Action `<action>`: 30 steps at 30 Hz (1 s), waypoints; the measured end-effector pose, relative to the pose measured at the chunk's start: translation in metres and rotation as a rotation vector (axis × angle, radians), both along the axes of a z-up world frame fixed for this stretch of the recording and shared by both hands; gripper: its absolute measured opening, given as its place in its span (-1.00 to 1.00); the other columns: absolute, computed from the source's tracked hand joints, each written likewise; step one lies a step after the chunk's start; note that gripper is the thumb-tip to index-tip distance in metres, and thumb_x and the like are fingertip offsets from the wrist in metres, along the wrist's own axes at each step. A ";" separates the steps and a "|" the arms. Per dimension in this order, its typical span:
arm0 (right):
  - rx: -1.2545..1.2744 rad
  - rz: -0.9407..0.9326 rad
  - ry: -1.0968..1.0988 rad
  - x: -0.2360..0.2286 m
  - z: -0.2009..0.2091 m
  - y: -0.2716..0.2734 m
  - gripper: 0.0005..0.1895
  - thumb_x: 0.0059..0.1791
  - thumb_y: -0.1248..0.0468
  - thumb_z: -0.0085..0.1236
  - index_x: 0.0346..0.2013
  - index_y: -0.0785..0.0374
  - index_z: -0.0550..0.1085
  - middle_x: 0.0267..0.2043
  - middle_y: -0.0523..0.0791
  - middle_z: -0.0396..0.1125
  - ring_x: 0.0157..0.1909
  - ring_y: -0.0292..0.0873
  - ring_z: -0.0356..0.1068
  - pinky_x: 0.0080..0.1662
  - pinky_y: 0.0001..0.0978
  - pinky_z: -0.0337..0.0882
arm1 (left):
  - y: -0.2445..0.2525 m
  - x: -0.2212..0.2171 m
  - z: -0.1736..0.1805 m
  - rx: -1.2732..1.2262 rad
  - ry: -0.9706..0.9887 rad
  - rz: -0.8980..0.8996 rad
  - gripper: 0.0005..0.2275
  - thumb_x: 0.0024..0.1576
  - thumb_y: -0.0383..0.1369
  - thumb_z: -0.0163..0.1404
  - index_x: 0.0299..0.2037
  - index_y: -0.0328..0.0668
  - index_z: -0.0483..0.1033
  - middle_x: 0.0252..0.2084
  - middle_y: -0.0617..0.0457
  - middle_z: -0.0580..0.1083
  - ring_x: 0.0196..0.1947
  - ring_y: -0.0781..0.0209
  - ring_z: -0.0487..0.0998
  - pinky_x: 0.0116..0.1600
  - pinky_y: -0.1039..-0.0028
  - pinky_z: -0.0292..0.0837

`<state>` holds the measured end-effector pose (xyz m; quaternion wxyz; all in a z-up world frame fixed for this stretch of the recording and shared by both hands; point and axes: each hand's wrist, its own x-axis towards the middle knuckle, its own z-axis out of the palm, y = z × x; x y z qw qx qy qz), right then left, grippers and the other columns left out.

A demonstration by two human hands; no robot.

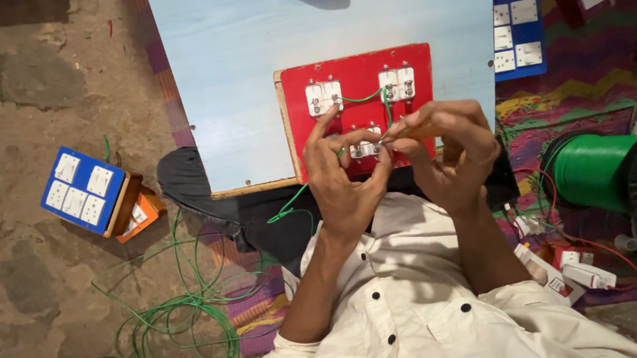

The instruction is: The person sits on the floor and wires a red electrical board with multiple white switches. They use a screwdriver to tighten connections and pliers to cut green wires. The person handles the board and wires throughout the clip.

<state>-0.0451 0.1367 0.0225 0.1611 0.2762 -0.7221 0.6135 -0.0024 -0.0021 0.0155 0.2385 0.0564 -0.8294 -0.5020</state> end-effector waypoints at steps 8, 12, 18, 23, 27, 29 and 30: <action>0.226 -0.049 0.205 -0.008 0.026 -0.001 -0.45 -0.11 0.20 0.36 0.09 0.16 0.31 -0.04 0.01 0.31 -0.09 -0.03 0.52 -0.15 -0.41 0.59 | -0.001 0.004 -0.002 0.073 -0.032 0.000 -0.76 0.05 -0.49 0.30 -0.18 -0.24 0.48 -0.03 -0.07 0.55 0.30 -0.07 0.42 0.26 0.20 0.37; 0.190 -0.090 0.044 0.008 0.040 0.004 -0.80 0.01 0.40 0.24 -0.08 0.21 0.53 -0.05 -0.05 0.36 -0.14 -0.13 0.49 -0.16 -0.35 0.56 | -0.003 0.005 -0.001 0.035 -0.009 -0.031 -0.76 0.04 -0.52 0.27 -0.12 -0.22 0.55 0.05 -0.10 0.54 0.24 0.00 0.46 0.43 0.08 0.28; 0.259 -0.038 -0.057 0.016 0.056 0.003 -0.78 -0.09 0.51 0.34 -0.20 0.24 0.59 -0.09 -0.15 0.35 -0.21 -0.19 0.45 -0.17 -0.44 0.50 | -0.004 0.002 -0.001 0.025 -0.022 -0.058 -0.73 0.00 -0.51 0.24 -0.10 -0.29 0.52 -0.02 0.01 0.55 0.21 -0.02 0.48 0.46 0.03 0.22; 0.281 -0.135 -0.050 0.017 0.072 -0.012 -0.77 -0.09 0.53 0.47 -0.24 0.23 0.64 -0.13 -0.10 0.25 -0.19 -0.25 0.40 -0.17 -0.46 0.45 | -0.003 0.006 -0.003 0.000 -0.029 -0.054 -0.71 0.07 -0.50 0.25 -0.03 -0.30 0.50 -0.05 0.06 0.56 0.24 0.05 0.48 0.51 0.04 0.23; 0.233 0.004 -0.211 0.015 0.079 -0.013 -0.74 0.00 0.61 0.10 -0.05 0.36 0.50 0.02 0.10 0.35 0.03 -0.13 0.50 -0.05 -0.46 0.58 | -0.005 0.003 -0.004 -0.043 -0.034 -0.068 -0.69 0.04 -0.46 0.26 -0.05 -0.28 0.49 -0.03 0.08 0.57 0.26 0.02 0.45 0.50 0.05 0.20; 0.165 -0.038 -0.251 0.018 0.074 -0.010 -0.79 0.00 0.59 0.17 -0.12 0.32 0.54 -0.17 0.03 0.50 -0.12 -0.20 0.56 -0.11 -0.45 0.61 | -0.006 0.006 -0.004 -0.058 -0.041 -0.082 -0.64 0.02 -0.37 0.29 -0.04 -0.28 0.47 -0.02 0.09 0.57 0.27 0.03 0.43 0.50 0.05 0.18; 0.169 -0.070 -0.239 0.018 0.070 -0.007 -0.79 -0.05 0.53 0.28 -0.14 0.33 0.55 -0.21 0.01 0.51 -0.18 -0.22 0.55 -0.16 -0.46 0.59 | -0.006 0.005 -0.004 -0.052 -0.029 -0.084 -0.61 0.00 -0.30 0.32 -0.04 -0.27 0.47 -0.03 0.07 0.56 0.27 0.03 0.42 0.48 0.05 0.17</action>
